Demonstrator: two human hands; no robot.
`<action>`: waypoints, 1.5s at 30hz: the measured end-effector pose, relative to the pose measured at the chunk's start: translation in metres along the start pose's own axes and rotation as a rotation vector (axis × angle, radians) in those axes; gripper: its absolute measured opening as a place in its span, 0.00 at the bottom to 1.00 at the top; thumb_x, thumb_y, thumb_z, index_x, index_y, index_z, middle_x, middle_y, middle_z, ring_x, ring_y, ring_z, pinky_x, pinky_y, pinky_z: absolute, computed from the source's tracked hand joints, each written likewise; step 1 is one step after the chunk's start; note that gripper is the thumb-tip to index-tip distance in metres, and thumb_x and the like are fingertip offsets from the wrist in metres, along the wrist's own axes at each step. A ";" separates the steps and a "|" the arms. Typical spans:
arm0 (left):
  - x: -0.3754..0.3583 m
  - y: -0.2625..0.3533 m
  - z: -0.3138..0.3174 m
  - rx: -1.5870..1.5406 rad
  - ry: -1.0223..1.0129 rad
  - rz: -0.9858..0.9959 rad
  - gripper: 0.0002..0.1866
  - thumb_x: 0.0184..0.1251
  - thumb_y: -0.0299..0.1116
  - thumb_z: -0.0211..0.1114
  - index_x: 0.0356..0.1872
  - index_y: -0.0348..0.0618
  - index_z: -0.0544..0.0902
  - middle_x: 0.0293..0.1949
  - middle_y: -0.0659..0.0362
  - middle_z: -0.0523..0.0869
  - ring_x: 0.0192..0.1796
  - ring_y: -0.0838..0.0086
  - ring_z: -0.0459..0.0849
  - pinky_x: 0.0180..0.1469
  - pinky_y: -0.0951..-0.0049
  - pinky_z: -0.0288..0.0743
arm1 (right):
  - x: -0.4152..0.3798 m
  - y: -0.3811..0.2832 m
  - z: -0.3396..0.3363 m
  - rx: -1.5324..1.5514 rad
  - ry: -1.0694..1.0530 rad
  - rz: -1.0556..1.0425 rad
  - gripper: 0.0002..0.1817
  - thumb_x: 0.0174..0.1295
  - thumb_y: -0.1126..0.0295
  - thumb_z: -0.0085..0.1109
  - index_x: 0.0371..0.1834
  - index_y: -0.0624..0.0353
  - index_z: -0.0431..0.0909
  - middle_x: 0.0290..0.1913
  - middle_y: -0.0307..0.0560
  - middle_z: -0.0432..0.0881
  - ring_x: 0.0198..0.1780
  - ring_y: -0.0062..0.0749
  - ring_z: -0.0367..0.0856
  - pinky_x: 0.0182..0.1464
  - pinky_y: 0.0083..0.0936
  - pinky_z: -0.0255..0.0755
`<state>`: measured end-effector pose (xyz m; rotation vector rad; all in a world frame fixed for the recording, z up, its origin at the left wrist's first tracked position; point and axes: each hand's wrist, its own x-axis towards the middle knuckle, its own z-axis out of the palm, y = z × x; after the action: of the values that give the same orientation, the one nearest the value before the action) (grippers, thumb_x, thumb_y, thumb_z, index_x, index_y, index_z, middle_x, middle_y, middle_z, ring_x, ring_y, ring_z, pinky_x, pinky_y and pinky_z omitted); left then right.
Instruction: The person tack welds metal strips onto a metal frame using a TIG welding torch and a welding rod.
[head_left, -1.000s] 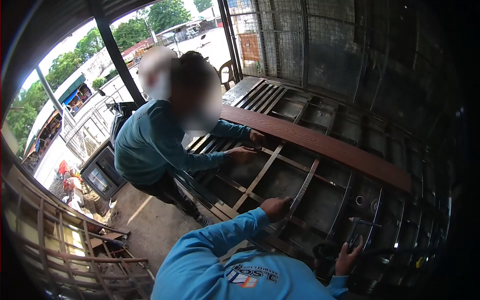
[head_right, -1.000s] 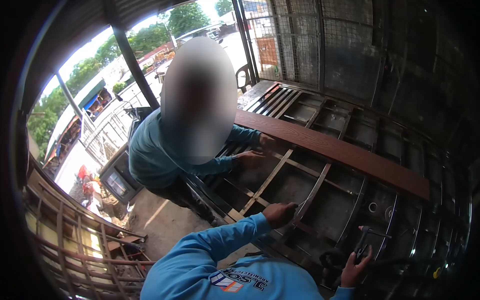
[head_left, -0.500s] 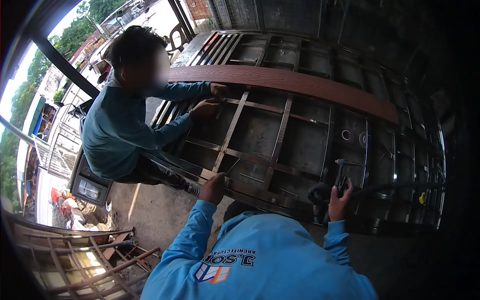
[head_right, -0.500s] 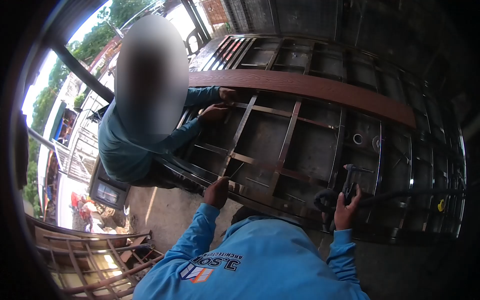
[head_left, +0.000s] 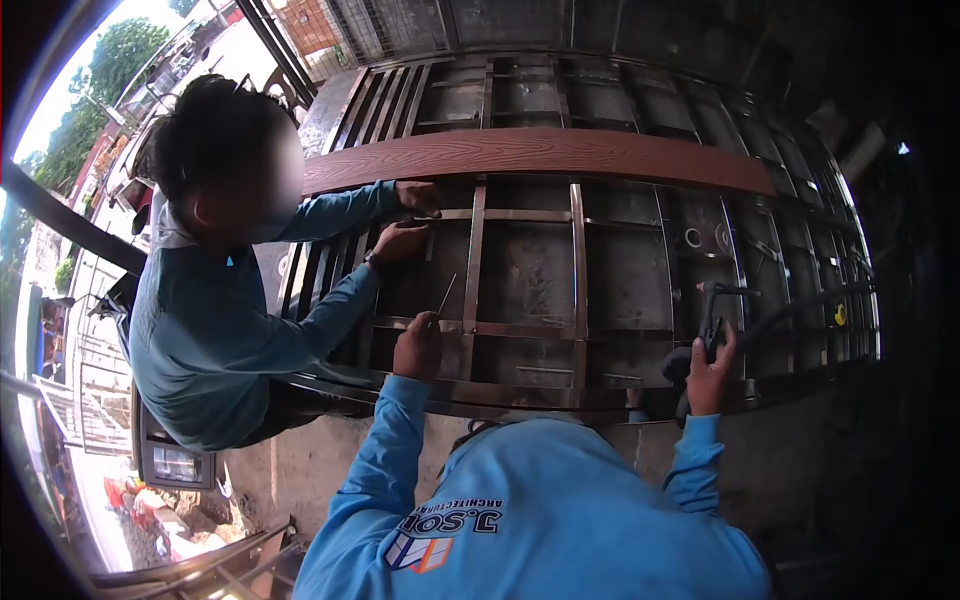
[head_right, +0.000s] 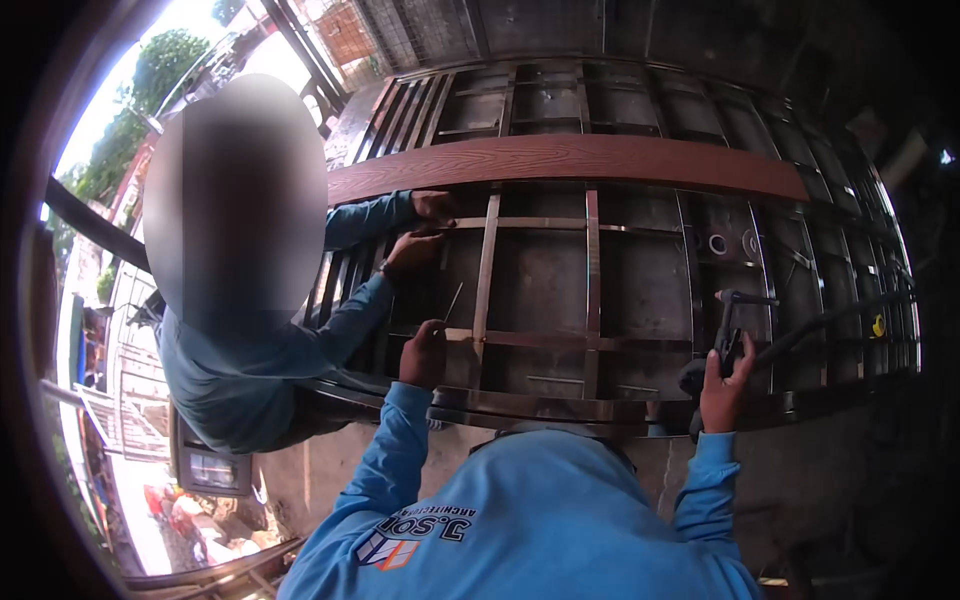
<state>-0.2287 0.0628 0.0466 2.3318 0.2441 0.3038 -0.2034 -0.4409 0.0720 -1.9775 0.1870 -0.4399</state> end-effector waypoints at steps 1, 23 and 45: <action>0.011 0.000 -0.004 -0.005 -0.033 -0.044 0.09 0.73 0.32 0.61 0.51 0.47 0.80 0.37 0.42 0.88 0.43 0.40 0.87 0.42 0.45 0.80 | -0.004 -0.010 0.010 -0.018 -0.002 0.030 0.35 0.74 0.69 0.61 0.80 0.60 0.55 0.71 0.61 0.73 0.70 0.42 0.74 0.72 0.36 0.65; 0.092 0.095 0.058 -1.030 -0.958 -0.436 0.14 0.75 0.37 0.68 0.51 0.36 0.85 0.35 0.64 0.85 0.31 0.83 0.78 0.36 0.78 0.75 | -0.012 -0.158 0.238 0.339 -0.445 0.064 0.40 0.75 0.72 0.59 0.81 0.58 0.42 0.56 0.55 0.81 0.55 0.33 0.84 0.62 0.33 0.76; 0.230 -0.023 0.109 -1.385 0.071 -0.937 0.21 0.78 0.36 0.65 0.64 0.36 0.72 0.58 0.47 0.83 0.59 0.55 0.86 0.56 0.61 0.82 | 0.056 -0.121 0.273 0.353 -0.522 0.089 0.45 0.75 0.68 0.61 0.83 0.54 0.37 0.52 0.56 0.82 0.53 0.34 0.84 0.58 0.30 0.75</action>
<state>0.0198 0.0665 -0.0115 0.7028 0.8018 0.0198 -0.0545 -0.1765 0.0894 -1.6628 -0.1268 0.1061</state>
